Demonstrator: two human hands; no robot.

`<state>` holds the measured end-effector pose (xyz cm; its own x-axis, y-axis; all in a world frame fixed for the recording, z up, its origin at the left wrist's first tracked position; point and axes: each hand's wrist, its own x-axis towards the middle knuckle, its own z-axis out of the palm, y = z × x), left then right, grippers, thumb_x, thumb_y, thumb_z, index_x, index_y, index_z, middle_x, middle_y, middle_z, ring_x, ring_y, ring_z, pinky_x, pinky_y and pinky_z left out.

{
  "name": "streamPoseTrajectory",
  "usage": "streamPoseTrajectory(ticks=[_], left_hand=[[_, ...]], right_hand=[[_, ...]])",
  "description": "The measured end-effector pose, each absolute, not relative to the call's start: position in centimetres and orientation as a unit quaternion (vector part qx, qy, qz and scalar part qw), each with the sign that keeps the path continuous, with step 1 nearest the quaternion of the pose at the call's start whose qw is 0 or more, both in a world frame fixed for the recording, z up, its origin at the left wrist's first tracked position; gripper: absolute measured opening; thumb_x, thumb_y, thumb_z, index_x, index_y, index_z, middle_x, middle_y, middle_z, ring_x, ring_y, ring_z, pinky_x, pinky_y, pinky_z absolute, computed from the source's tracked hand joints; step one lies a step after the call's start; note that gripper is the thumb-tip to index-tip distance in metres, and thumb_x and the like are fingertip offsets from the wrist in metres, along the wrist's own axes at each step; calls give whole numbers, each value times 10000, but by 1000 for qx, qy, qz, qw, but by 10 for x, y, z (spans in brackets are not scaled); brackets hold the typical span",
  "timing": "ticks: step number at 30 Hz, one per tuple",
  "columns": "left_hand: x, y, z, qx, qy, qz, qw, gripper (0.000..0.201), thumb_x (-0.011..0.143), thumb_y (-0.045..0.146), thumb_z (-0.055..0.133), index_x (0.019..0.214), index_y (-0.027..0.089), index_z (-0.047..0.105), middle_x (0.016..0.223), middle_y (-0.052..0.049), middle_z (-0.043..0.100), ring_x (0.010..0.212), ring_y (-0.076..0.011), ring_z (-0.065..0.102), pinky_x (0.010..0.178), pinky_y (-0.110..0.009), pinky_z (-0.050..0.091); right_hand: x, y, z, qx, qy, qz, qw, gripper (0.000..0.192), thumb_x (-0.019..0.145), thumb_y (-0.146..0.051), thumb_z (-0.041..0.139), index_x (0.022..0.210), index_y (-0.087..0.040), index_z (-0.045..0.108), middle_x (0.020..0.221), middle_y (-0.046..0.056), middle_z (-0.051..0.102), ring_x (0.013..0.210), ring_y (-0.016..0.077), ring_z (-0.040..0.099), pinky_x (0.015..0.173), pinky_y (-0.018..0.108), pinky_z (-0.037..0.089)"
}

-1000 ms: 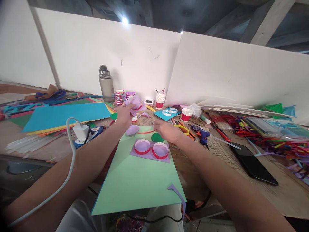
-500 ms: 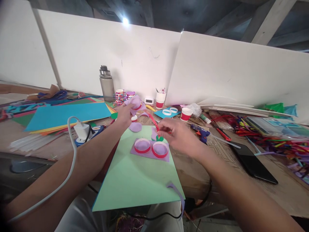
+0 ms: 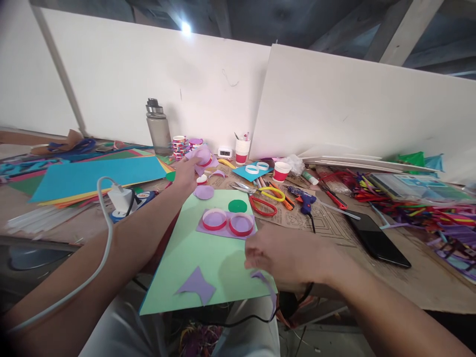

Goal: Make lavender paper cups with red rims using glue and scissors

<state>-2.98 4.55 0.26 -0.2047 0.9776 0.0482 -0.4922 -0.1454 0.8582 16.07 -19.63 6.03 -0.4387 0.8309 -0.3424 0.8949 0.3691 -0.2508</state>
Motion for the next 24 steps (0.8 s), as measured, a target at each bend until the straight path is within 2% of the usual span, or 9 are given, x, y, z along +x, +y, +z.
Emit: streamPoseTrajectory(ticks=[4, 7, 10, 13, 14, 16, 18, 21, 24], left_hand=[[-29, 45, 3, 326, 368, 684, 539, 240, 652, 93, 666, 858, 201, 605, 760, 23, 645, 712, -132, 621, 655, -228, 462], [-28, 44, 3, 328, 370, 682, 539, 258, 642, 98, 679, 871, 199, 613, 743, 32, 638, 721, -131, 631, 661, -221, 468], [-28, 43, 4, 323, 371, 681, 542, 254, 646, 110, 683, 873, 201, 614, 741, 30, 642, 714, -132, 633, 663, -227, 473], [-29, 44, 4, 320, 364, 685, 544, 242, 644, 97, 680, 846, 208, 607, 757, 23, 656, 711, -138, 637, 655, -235, 478], [-29, 44, 5, 317, 362, 688, 543, 238, 648, 94, 679, 842, 210, 606, 759, 22, 659, 713, -140, 640, 654, -237, 480], [-32, 47, 5, 307, 358, 695, 543, 233, 656, 97, 679, 846, 214, 609, 758, 22, 656, 725, -144, 646, 660, -243, 486], [-34, 50, 5, 298, 354, 699, 545, 247, 649, 103, 684, 858, 215, 614, 766, 21, 651, 745, -149, 654, 679, -253, 497], [-36, 53, 4, 289, 348, 704, 547, 269, 620, 115, 694, 858, 206, 611, 786, 18, 651, 754, -152, 650, 703, -270, 510], [-37, 54, 3, 294, 343, 714, 536, 255, 613, 127, 690, 846, 194, 610, 807, 16, 657, 758, -143, 640, 715, -269, 512]], right_hand=[[143, -212, 67, 479, 817, -292, 138, 231, 926, -407, 672, 1007, -203, 743, 956, 58, 751, 843, 205, 691, 610, 256, 398], [132, -215, 73, 384, 819, -414, 102, 277, 950, -422, 666, 1135, -228, 735, 990, 36, 769, 885, 177, 706, 684, 240, 466], [124, -208, 67, 391, 842, -370, -2, 327, 1003, -401, 606, 1275, -237, 684, 1195, 57, 734, 1049, 182, 681, 879, 269, 501], [115, -202, 56, 357, 875, -326, -23, 491, 955, -402, 686, 1397, -199, 615, 1427, 112, 614, 1264, 227, 597, 1041, 315, 466], [112, -200, 53, 329, 883, -334, -6, 502, 936, -396, 712, 1381, -176, 630, 1420, 124, 615, 1263, 232, 598, 1036, 311, 470], [108, -196, 53, 279, 882, -380, 25, 417, 942, -379, 705, 1294, -157, 687, 1283, 110, 690, 1110, 191, 665, 917, 261, 511], [105, -186, 56, 276, 877, -394, 1, 287, 981, -357, 653, 1188, -174, 731, 1122, 68, 742, 938, 146, 686, 803, 232, 511], [105, -150, 58, 359, 883, -265, -146, 178, 1004, -280, 601, 1054, -198, 751, 1080, 56, 752, 961, 166, 664, 856, 276, 487], [106, -90, 50, 474, 848, -125, -202, 221, 998, -167, 534, 1035, -182, 752, 1052, 72, 748, 915, 181, 648, 832, 304, 474]])
